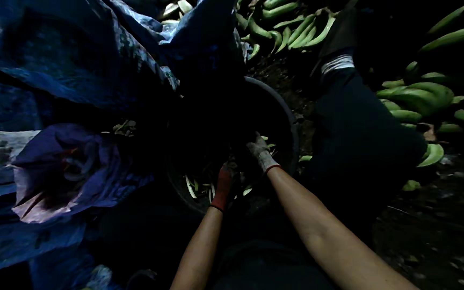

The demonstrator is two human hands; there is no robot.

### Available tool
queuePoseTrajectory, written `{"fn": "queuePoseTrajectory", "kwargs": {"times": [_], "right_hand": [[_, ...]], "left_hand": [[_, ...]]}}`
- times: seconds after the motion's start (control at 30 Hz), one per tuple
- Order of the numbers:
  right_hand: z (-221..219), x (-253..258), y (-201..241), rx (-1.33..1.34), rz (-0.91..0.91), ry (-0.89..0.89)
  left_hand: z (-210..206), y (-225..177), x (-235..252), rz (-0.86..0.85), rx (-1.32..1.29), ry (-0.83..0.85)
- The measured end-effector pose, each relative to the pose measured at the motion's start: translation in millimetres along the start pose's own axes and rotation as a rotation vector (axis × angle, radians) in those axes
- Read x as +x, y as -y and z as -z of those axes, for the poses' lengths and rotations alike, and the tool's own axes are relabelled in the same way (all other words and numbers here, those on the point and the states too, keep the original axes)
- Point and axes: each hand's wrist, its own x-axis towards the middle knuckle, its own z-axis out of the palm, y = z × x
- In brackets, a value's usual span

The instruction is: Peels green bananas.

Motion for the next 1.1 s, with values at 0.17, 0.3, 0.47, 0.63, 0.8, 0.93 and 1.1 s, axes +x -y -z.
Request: {"fn": "queuePoseTrajectory", "kwargs": {"times": [0.17,0.3,0.47,0.63,0.8,0.93,1.1], "right_hand": [[2,-8,0,0.044,0.022,0.017],[0,-2,-1,0.076,-0.007,0.010],[-3,6,4,0.055,-0.012,0.001],[-3,-2,7,0.125,-0.047,0.022],[0,-11,17,0.155,-0.048,-0.001],[-4,-11,13,0.115,-0.082,-0.006],[2,3,35,0.078,0.014,0.002]], "left_hand": [[0,-3,-3,0.152,-0.161,-0.018],[7,-10,-5,0.197,-0.074,0.034],[-3,6,5,0.060,0.101,0.082],[-14,7,19,0.068,-0.029,0.037],[-14,0,10,0.160,-0.052,0.081],[-11,0,18,0.172,-0.039,0.100],[-8,-4,13,0.180,-0.130,0.087]]}}
